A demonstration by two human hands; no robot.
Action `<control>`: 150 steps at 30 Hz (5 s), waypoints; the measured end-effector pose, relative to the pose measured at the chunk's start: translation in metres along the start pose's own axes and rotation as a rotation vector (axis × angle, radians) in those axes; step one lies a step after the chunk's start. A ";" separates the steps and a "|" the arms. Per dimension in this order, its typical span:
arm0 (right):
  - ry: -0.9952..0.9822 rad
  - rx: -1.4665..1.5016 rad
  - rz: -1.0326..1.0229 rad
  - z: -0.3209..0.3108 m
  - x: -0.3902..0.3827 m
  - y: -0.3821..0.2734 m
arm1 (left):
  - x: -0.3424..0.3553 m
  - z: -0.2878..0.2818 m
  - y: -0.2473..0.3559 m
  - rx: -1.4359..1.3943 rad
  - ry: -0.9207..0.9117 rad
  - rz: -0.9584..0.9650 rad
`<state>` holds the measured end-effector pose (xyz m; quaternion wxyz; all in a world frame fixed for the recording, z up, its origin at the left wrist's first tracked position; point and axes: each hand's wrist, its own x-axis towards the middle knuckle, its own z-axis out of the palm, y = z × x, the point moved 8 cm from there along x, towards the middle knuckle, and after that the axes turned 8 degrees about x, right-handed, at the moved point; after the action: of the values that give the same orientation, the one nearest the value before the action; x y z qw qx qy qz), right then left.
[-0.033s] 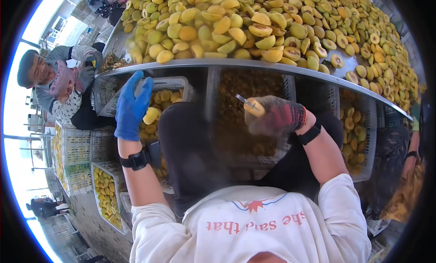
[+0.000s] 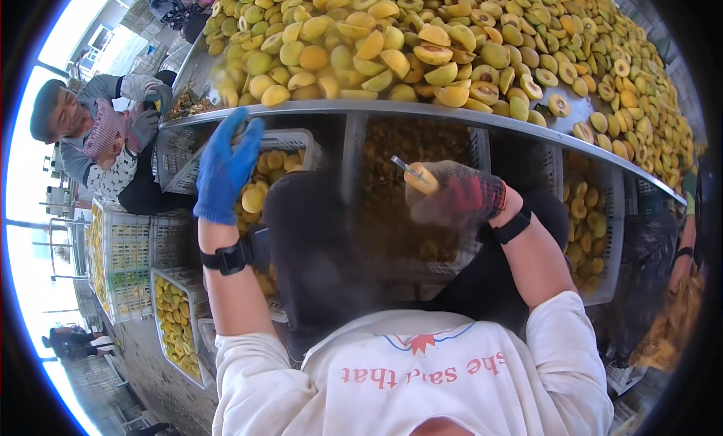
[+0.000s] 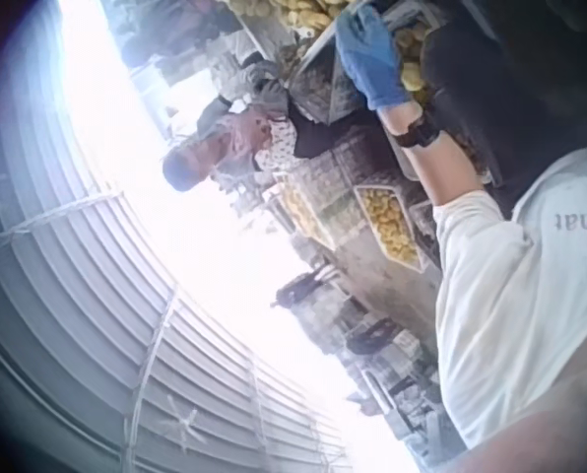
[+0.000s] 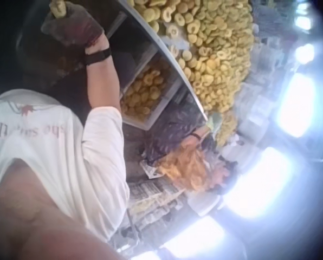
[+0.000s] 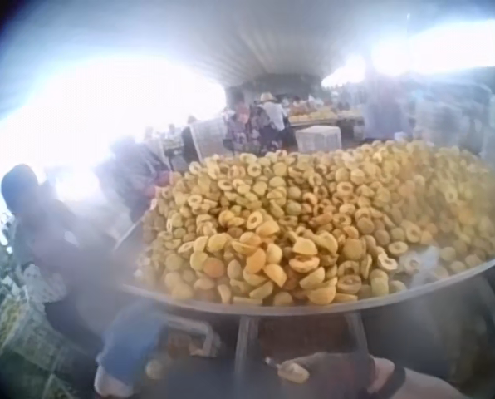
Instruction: The person repeatedly picks halved yellow-green fruit from a metal tray, removes the pits by hand, and places the pitted halves into a white basket below. The person briefly pauses to handle a small card and adjust the head-mounted camera before resuming pitting.
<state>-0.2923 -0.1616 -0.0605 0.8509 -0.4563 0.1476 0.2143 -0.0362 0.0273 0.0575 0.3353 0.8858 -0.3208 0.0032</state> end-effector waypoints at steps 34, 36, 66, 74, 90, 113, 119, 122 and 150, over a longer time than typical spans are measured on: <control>0.249 0.007 -0.597 -0.012 0.028 -0.064 | 0.142 0.118 0.002 -0.362 -0.155 0.110; 0.351 -0.294 -0.749 -0.006 0.026 -0.077 | 0.111 0.102 0.044 -0.280 -0.068 0.557; 0.111 0.086 -0.361 0.021 0.037 -0.057 | 0.012 0.154 0.115 -1.290 -0.260 0.062; -0.218 0.251 -0.347 0.024 0.044 -0.035 | 0.005 0.161 0.131 -1.386 -0.638 0.053; -0.160 -0.047 -0.364 0.004 0.018 -0.020 | -0.025 0.010 0.052 -0.454 -0.013 0.157; 0.679 -1.045 -0.531 -0.013 -0.022 -0.072 | 0.107 0.173 0.029 0.094 -0.326 0.055; 0.703 -0.769 -0.838 -0.011 -0.009 -0.089 | 0.096 0.168 0.027 0.314 -0.378 0.011; 0.678 -0.713 -0.912 -0.011 -0.001 -0.089 | 0.090 0.193 0.039 0.535 -0.410 -0.017; 0.950 -1.259 -0.904 0.005 0.011 -0.089 | 0.028 0.156 0.110 -1.051 -0.330 0.185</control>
<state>-0.2376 -0.1988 0.0006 0.2966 -0.8916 0.1454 -0.3098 -0.1099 -0.1440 0.0080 0.6755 0.5564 -0.4039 -0.2664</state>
